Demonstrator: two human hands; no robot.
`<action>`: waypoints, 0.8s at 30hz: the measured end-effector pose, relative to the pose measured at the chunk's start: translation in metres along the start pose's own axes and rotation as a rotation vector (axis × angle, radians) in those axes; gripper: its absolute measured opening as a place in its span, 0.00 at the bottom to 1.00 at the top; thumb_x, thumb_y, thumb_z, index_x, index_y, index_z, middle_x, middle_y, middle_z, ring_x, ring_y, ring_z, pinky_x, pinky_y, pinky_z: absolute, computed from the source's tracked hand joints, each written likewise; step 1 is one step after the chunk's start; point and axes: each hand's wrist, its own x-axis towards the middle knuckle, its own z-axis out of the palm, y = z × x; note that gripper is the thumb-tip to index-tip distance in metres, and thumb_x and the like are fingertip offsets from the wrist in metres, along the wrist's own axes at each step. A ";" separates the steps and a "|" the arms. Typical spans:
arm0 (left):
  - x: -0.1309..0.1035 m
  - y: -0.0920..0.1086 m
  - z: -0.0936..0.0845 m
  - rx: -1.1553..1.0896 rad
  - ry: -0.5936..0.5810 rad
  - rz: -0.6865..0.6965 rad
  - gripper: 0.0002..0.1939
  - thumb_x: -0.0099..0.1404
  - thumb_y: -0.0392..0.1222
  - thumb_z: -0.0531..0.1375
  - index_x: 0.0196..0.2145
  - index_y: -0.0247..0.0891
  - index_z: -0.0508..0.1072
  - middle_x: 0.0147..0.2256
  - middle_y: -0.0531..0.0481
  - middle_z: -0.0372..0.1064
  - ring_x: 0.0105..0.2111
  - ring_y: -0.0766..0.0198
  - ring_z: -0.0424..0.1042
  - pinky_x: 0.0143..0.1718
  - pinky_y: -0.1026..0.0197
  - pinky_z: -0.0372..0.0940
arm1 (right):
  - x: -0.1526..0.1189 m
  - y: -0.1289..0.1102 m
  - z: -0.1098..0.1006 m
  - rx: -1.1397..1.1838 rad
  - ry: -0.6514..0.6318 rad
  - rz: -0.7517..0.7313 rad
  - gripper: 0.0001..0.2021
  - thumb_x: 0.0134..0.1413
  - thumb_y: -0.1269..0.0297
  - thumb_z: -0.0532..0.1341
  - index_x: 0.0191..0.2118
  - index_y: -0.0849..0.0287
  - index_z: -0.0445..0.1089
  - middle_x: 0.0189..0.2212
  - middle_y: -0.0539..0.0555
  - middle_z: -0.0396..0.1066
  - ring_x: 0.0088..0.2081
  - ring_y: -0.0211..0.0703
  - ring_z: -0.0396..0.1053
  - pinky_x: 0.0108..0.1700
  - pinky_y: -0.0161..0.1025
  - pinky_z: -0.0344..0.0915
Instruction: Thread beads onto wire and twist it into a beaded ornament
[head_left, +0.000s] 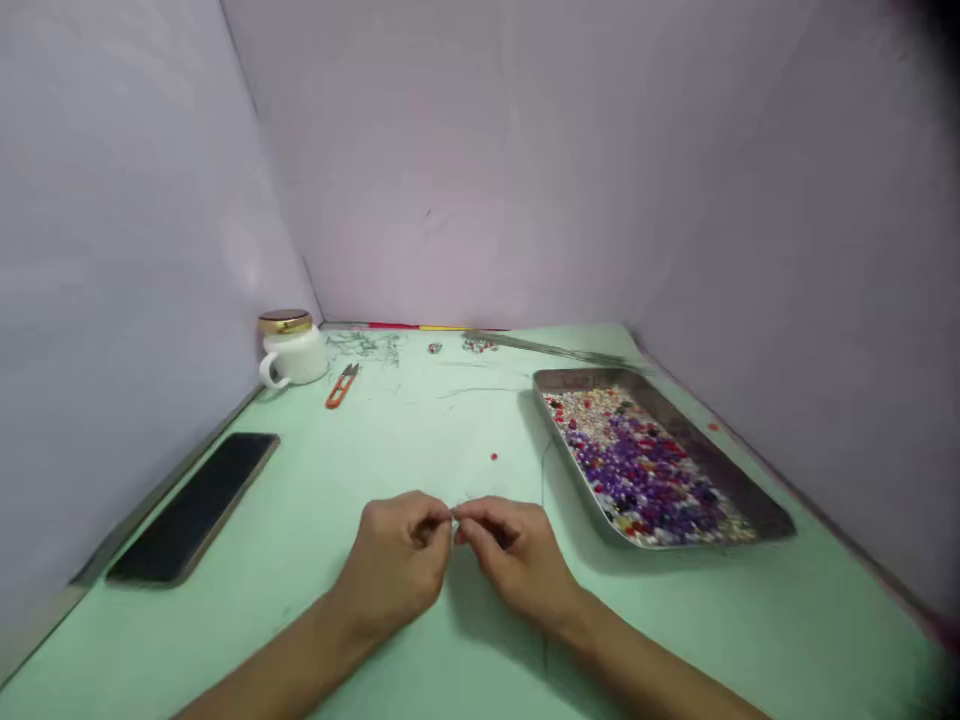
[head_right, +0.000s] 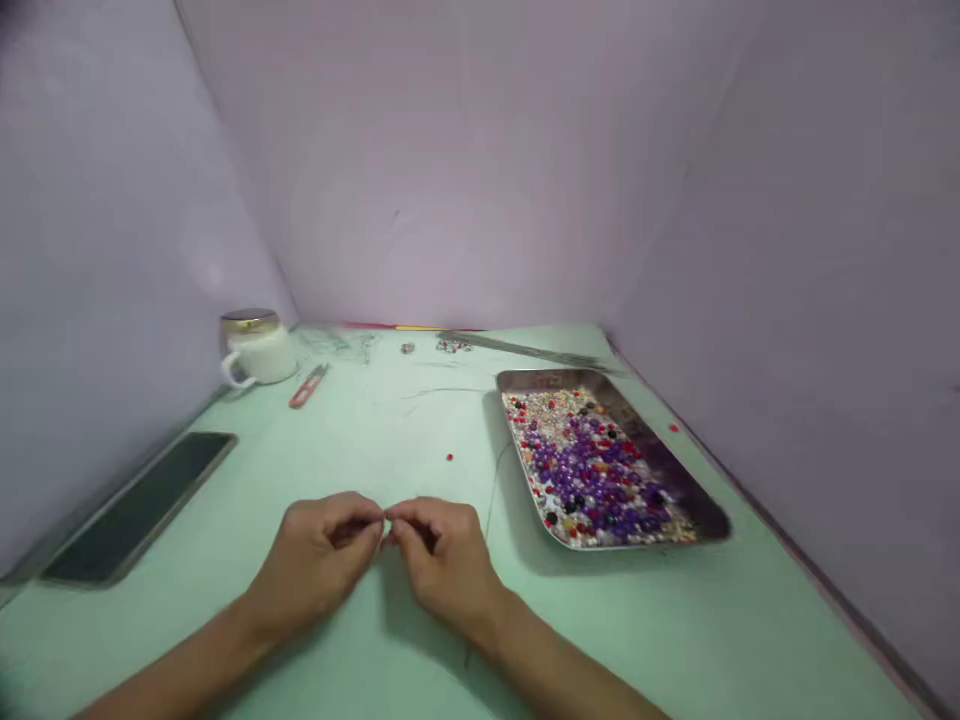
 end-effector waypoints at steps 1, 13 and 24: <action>0.000 0.000 0.000 -0.031 -0.012 -0.045 0.09 0.52 0.38 0.52 0.21 0.33 0.71 0.17 0.53 0.62 0.18 0.70 0.57 0.19 0.68 0.53 | 0.001 -0.001 -0.001 -0.010 -0.004 -0.005 0.10 0.49 0.70 0.54 0.33 0.62 0.72 0.24 0.53 0.72 0.27 0.38 0.69 0.30 0.33 0.65; 0.004 0.004 -0.003 -0.265 -0.074 -0.329 0.05 0.47 0.35 0.56 0.18 0.33 0.69 0.13 0.54 0.63 0.15 0.71 0.59 0.17 0.69 0.54 | 0.001 -0.004 0.000 0.004 -0.028 0.148 0.08 0.43 0.65 0.60 0.32 0.61 0.71 0.23 0.52 0.71 0.22 0.35 0.65 0.22 0.30 0.59; 0.007 0.000 -0.007 -0.459 -0.172 -0.430 0.04 0.45 0.35 0.57 0.17 0.32 0.69 0.11 0.53 0.63 0.12 0.70 0.59 0.14 0.67 0.54 | 0.006 -0.004 0.001 0.265 -0.042 0.317 0.06 0.42 0.66 0.60 0.27 0.63 0.68 0.21 0.51 0.68 0.21 0.34 0.63 0.24 0.34 0.61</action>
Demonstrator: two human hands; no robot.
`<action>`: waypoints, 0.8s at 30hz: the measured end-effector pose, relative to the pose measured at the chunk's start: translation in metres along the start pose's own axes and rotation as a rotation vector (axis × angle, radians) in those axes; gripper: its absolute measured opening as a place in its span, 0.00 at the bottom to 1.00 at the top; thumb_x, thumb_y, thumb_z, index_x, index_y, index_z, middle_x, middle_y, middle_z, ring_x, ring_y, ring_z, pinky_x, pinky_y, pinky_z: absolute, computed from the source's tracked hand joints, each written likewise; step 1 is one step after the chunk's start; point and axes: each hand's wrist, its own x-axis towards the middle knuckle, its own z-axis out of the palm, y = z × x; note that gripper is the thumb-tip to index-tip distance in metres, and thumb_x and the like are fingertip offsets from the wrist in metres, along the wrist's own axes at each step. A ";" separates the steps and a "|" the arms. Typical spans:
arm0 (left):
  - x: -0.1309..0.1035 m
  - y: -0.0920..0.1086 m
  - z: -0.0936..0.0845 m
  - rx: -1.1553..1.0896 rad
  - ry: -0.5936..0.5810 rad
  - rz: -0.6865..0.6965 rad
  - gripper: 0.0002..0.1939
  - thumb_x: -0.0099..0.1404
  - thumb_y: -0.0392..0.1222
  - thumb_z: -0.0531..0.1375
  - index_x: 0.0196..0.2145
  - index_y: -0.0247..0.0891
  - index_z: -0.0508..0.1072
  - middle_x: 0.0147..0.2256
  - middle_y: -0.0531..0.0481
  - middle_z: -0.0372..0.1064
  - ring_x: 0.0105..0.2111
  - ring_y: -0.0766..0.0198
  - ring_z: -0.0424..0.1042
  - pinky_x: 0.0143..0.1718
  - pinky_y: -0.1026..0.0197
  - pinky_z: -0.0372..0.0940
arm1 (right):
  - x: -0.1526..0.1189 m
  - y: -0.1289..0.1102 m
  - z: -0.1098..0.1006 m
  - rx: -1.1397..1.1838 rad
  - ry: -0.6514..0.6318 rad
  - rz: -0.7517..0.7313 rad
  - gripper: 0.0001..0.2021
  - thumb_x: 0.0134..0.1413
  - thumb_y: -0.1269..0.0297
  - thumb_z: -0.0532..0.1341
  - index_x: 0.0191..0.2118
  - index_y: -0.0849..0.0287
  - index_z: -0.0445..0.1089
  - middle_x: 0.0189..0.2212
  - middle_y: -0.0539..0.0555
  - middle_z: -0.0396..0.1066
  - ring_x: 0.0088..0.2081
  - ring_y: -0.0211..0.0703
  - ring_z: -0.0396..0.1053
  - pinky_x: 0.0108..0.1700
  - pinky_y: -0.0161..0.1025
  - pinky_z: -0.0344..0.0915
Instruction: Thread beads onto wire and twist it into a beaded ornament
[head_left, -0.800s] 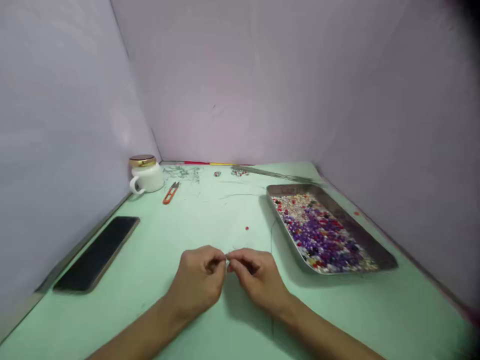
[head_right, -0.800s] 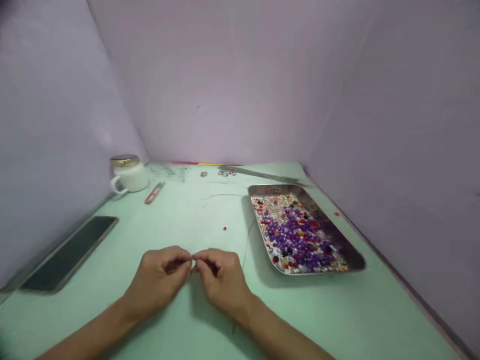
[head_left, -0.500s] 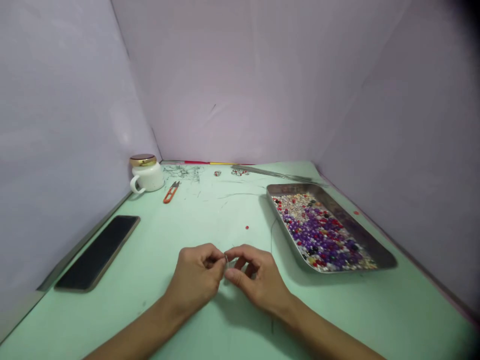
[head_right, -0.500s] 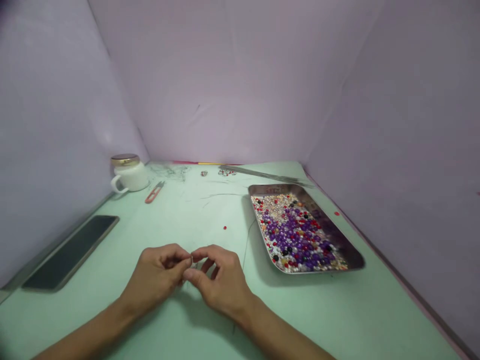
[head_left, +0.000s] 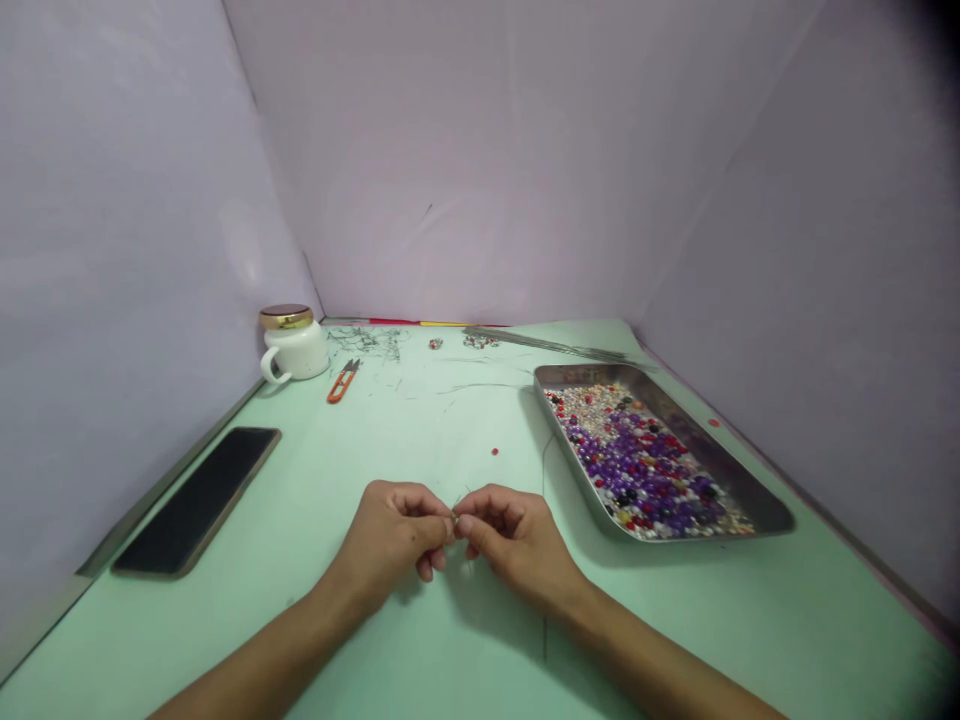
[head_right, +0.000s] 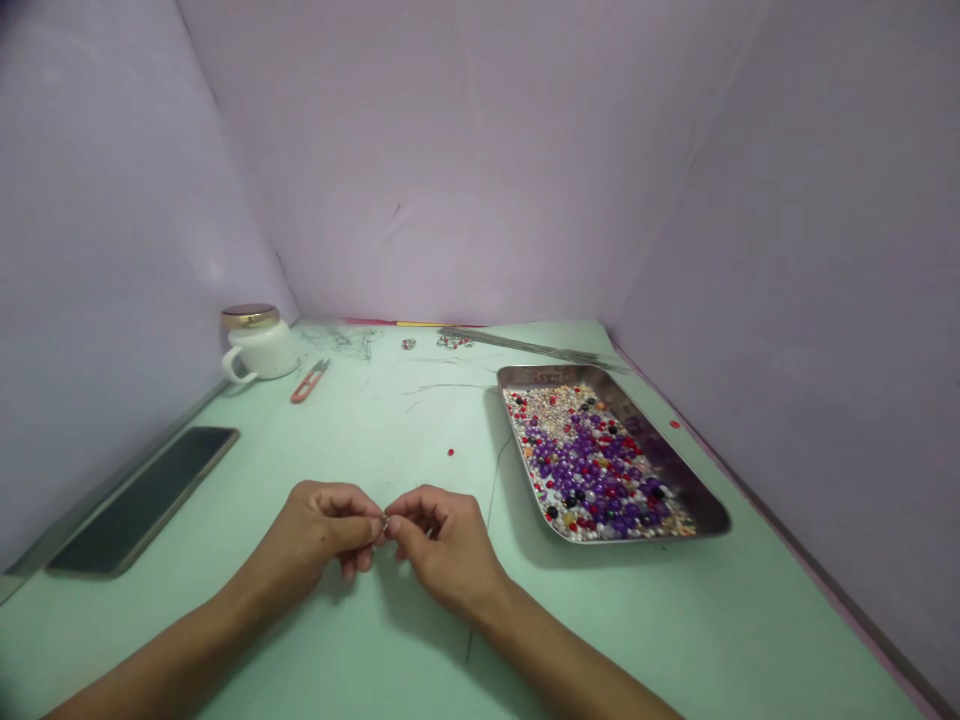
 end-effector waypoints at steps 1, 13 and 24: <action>0.001 -0.001 0.000 -0.020 0.007 0.002 0.04 0.45 0.35 0.57 0.17 0.32 0.69 0.10 0.54 0.62 0.11 0.71 0.58 0.13 0.68 0.53 | 0.000 0.000 0.000 0.014 -0.005 0.005 0.06 0.41 0.66 0.61 0.28 0.63 0.68 0.21 0.51 0.68 0.21 0.34 0.63 0.25 0.34 0.61; -0.004 0.003 0.003 0.238 0.089 0.090 0.05 0.45 0.33 0.55 0.16 0.33 0.68 0.12 0.56 0.59 0.14 0.74 0.54 0.15 0.70 0.49 | 0.003 -0.005 -0.003 0.135 -0.121 0.233 0.08 0.35 0.64 0.63 0.20 0.62 0.64 0.12 0.45 0.62 0.12 0.28 0.55 0.15 0.29 0.53; 0.005 -0.020 -0.010 0.998 0.148 1.115 0.11 0.52 0.28 0.50 0.20 0.35 0.69 0.19 0.49 0.64 0.18 0.69 0.58 0.20 0.65 0.52 | 0.004 -0.002 -0.012 0.487 -0.315 0.482 0.08 0.33 0.70 0.65 0.19 0.65 0.65 0.13 0.46 0.62 0.13 0.25 0.54 0.12 0.23 0.48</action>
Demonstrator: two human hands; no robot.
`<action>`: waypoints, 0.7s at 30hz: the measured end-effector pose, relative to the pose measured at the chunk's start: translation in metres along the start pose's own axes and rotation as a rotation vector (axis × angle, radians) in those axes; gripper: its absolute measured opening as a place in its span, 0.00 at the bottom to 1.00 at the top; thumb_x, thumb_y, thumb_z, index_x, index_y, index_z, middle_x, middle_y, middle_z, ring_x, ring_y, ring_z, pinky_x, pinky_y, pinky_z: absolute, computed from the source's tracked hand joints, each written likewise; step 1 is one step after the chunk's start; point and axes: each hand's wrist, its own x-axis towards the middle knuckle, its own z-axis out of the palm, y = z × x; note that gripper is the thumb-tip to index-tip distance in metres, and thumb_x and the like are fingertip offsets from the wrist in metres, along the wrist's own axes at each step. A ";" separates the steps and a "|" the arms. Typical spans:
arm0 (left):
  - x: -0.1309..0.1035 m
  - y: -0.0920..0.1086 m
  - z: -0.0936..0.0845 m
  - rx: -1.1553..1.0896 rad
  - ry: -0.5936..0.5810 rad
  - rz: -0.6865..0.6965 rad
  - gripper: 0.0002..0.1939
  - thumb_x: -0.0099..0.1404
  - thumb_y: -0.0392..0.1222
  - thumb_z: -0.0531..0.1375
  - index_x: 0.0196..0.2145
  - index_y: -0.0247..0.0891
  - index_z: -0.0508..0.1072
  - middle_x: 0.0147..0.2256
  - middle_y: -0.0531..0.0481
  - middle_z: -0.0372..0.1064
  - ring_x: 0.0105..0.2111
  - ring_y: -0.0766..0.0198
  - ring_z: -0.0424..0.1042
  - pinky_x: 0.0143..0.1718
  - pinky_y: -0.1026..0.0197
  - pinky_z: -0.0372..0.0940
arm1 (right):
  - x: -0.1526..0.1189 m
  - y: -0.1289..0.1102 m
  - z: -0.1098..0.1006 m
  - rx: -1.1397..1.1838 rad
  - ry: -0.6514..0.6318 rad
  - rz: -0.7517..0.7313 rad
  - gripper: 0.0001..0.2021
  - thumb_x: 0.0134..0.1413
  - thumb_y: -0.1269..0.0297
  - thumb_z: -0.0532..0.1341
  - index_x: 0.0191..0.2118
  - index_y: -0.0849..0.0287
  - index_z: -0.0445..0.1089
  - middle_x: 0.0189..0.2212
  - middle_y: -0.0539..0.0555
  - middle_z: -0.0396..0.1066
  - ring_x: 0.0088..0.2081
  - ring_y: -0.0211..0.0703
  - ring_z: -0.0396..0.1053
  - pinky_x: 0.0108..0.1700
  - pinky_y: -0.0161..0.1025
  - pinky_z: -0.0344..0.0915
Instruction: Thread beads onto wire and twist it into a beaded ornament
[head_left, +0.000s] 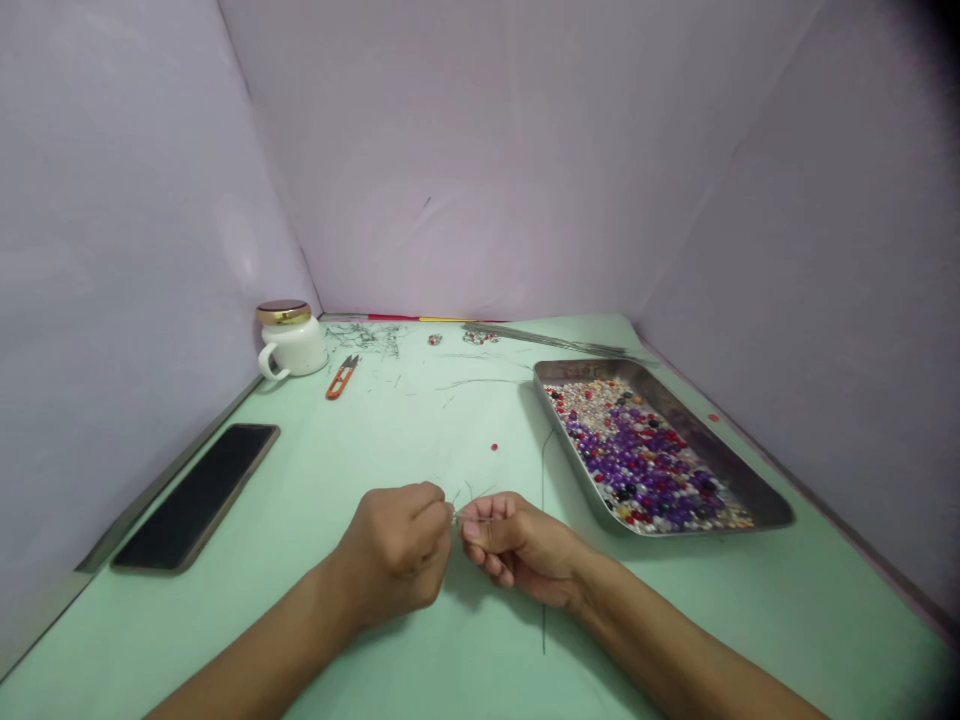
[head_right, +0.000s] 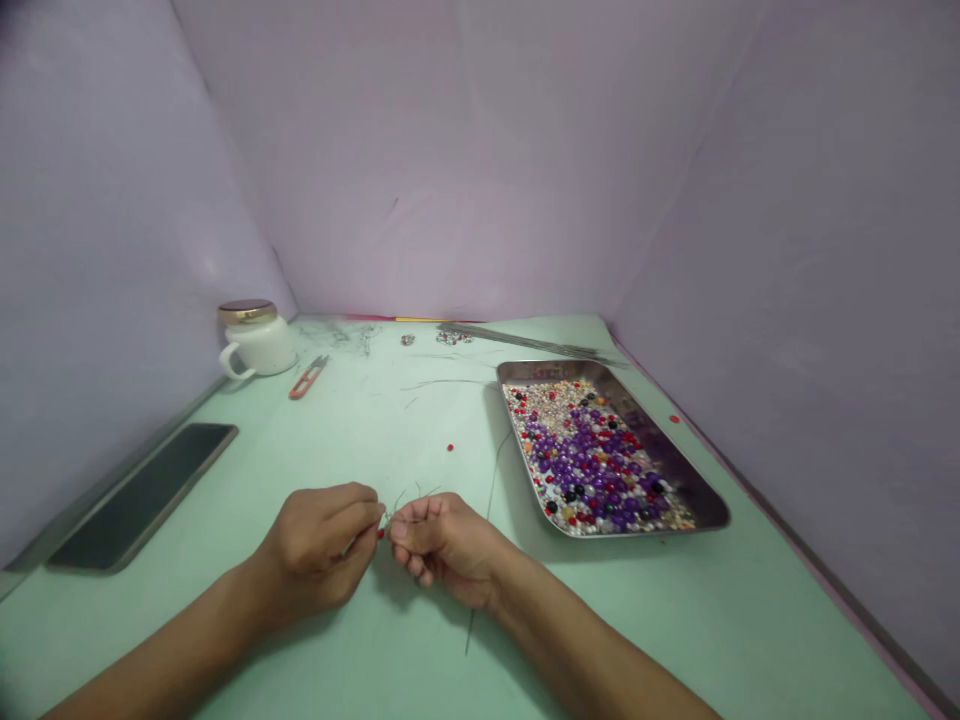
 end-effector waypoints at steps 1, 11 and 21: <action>-0.001 -0.002 0.001 0.073 -0.004 0.074 0.11 0.52 0.28 0.50 0.20 0.35 0.70 0.20 0.48 0.65 0.19 0.68 0.59 0.21 0.64 0.52 | 0.000 0.000 0.000 0.017 -0.007 0.015 0.08 0.32 0.69 0.65 0.19 0.65 0.64 0.13 0.46 0.62 0.12 0.25 0.54 0.11 0.23 0.48; 0.015 0.004 -0.006 -0.402 -0.019 -0.644 0.09 0.57 0.38 0.52 0.25 0.34 0.70 0.23 0.49 0.67 0.22 0.67 0.62 0.25 0.66 0.57 | 0.005 0.003 -0.002 0.069 0.094 -0.180 0.12 0.36 0.64 0.67 0.24 0.65 0.65 0.16 0.47 0.66 0.14 0.26 0.59 0.15 0.24 0.55; 0.023 0.014 -0.008 -0.970 -0.129 -1.036 0.06 0.50 0.39 0.58 0.22 0.32 0.69 0.16 0.53 0.64 0.17 0.72 0.57 0.19 0.68 0.51 | 0.006 0.011 0.005 -0.082 0.170 -0.219 0.13 0.34 0.63 0.67 0.23 0.65 0.63 0.18 0.52 0.69 0.16 0.32 0.64 0.17 0.29 0.60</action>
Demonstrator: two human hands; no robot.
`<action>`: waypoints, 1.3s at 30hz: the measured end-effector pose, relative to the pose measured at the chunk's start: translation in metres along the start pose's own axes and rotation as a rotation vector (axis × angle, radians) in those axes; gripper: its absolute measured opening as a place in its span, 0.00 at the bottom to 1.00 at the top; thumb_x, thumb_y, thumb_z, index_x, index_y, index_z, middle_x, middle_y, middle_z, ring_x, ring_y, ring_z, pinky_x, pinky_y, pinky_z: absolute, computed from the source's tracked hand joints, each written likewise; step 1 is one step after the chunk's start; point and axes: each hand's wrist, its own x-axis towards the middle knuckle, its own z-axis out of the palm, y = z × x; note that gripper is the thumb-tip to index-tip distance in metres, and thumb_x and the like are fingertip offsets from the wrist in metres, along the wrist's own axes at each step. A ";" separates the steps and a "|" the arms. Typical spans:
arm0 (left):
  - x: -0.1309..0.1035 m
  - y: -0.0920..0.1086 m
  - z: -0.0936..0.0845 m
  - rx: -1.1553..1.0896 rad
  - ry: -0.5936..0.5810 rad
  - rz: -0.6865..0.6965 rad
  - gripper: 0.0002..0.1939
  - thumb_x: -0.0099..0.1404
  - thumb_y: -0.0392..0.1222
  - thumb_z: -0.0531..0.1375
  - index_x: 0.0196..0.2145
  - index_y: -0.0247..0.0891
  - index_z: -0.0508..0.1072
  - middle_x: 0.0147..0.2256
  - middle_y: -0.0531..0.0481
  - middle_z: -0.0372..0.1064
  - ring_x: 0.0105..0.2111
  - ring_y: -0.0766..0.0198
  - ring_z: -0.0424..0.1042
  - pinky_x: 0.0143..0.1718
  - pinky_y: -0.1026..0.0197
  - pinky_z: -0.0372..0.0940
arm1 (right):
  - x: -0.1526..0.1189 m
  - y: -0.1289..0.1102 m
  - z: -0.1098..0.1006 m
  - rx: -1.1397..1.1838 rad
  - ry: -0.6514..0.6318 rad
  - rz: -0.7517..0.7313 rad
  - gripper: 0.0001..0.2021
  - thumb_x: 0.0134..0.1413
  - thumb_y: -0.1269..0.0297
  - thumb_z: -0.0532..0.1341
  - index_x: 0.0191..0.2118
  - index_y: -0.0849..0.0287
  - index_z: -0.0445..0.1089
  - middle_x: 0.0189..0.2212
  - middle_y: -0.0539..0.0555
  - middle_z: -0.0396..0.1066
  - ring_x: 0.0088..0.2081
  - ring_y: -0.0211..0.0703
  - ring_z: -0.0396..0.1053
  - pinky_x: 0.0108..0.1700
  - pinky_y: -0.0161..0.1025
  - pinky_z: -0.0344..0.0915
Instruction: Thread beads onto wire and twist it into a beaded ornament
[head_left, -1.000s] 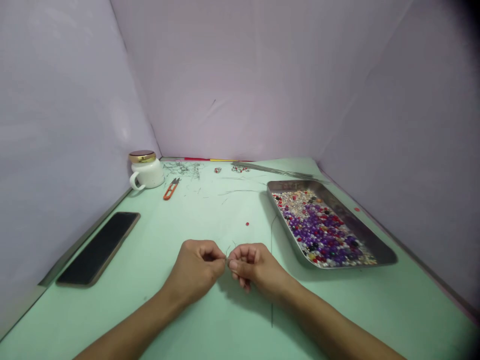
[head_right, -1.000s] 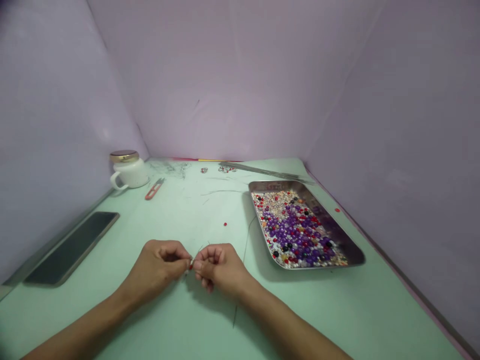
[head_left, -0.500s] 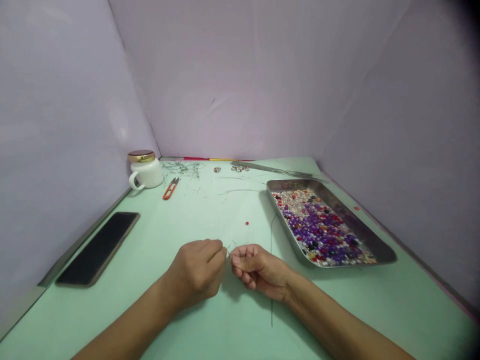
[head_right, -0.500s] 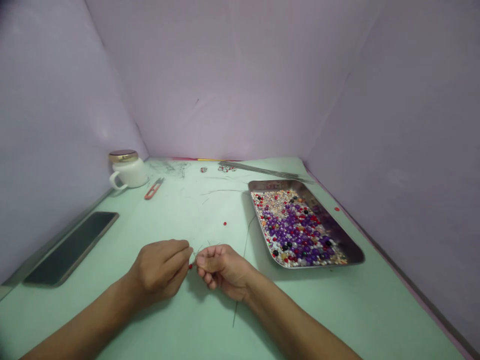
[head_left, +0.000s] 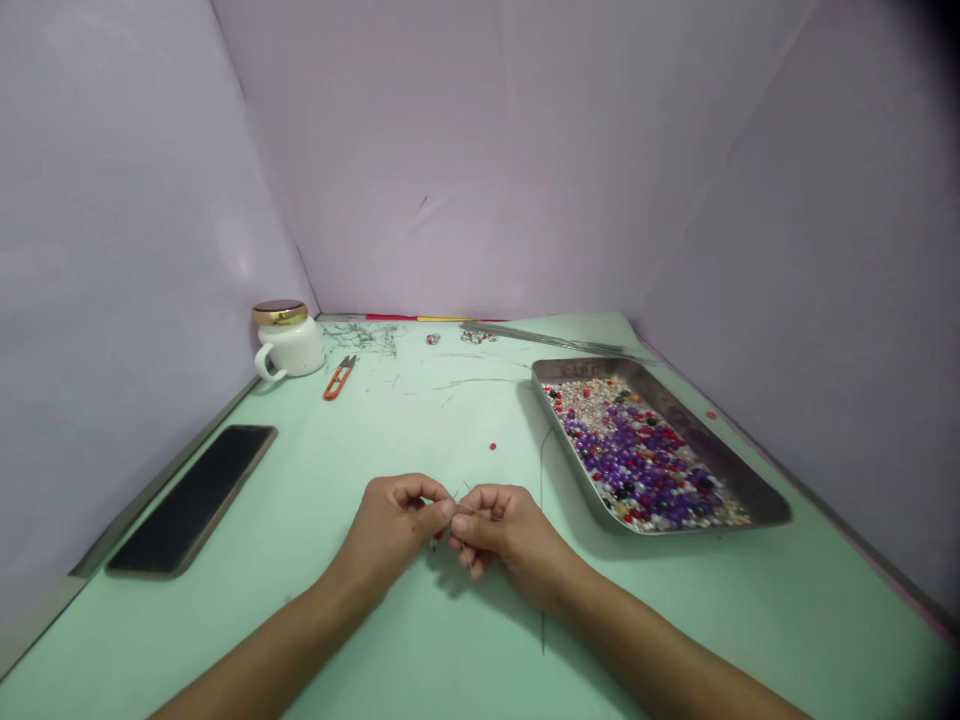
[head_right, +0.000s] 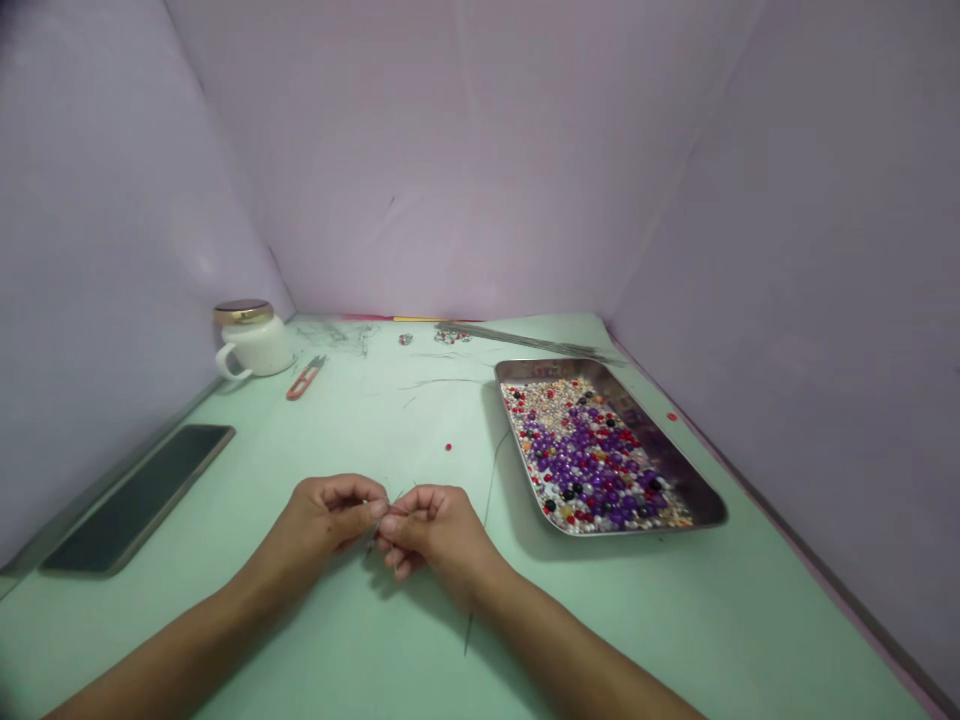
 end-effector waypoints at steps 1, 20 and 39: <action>0.000 0.000 0.000 -0.005 -0.003 -0.006 0.06 0.49 0.38 0.58 0.21 0.32 0.68 0.16 0.53 0.64 0.17 0.72 0.57 0.19 0.68 0.51 | 0.000 0.000 0.000 -0.031 0.003 -0.003 0.13 0.34 0.63 0.67 0.23 0.65 0.63 0.18 0.51 0.69 0.17 0.32 0.64 0.17 0.29 0.60; 0.003 -0.008 -0.003 0.104 -0.002 0.088 0.07 0.54 0.40 0.54 0.23 0.35 0.63 0.17 0.56 0.60 0.16 0.73 0.54 0.18 0.69 0.49 | -0.009 -0.013 -0.006 -0.087 -0.090 -0.156 0.17 0.40 0.57 0.62 0.35 0.65 0.69 0.28 0.56 0.71 0.23 0.36 0.67 0.21 0.33 0.64; -0.001 -0.001 0.000 -0.025 -0.038 -0.035 0.04 0.48 0.36 0.57 0.20 0.33 0.66 0.12 0.59 0.55 0.12 0.75 0.51 0.14 0.70 0.46 | -0.004 -0.003 0.002 -0.317 0.231 -0.270 0.05 0.39 0.65 0.61 0.22 0.61 0.67 0.15 0.46 0.59 0.18 0.31 0.53 0.20 0.31 0.52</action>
